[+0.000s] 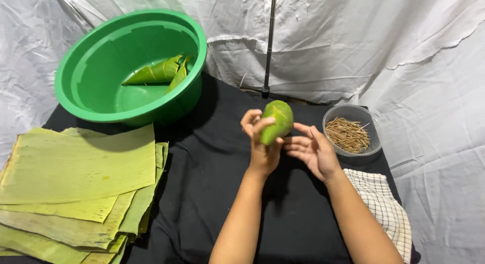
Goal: Cleaning banana leaves with a cloth and rolling them into cones secured with small wooden sticks
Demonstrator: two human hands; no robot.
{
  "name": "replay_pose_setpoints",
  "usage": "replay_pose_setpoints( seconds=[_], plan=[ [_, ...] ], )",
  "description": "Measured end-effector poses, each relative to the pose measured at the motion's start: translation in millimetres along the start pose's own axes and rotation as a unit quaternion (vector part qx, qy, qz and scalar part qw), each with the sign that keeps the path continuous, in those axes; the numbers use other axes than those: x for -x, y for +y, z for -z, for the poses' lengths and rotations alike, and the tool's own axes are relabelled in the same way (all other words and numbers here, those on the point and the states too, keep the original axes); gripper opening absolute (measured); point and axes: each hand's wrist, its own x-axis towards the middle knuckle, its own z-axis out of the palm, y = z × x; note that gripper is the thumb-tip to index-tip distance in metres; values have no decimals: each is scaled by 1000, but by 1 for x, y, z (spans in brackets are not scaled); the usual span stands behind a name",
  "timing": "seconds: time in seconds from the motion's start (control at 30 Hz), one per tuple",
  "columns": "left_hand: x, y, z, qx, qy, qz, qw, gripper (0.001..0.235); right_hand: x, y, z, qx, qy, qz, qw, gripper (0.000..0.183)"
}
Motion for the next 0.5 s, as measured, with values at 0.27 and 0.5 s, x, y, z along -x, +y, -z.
replay_pose_setpoints(
  seconds=[0.27,0.5],
  plan=[
    [4,73,44,16,-198,11,980,51,-5,-5,-4,-148,-15,-80,986,52],
    [22,139,103,168,-248,133,945,67,44,-28,-67,-108,-18,5,994,52]
  ],
)
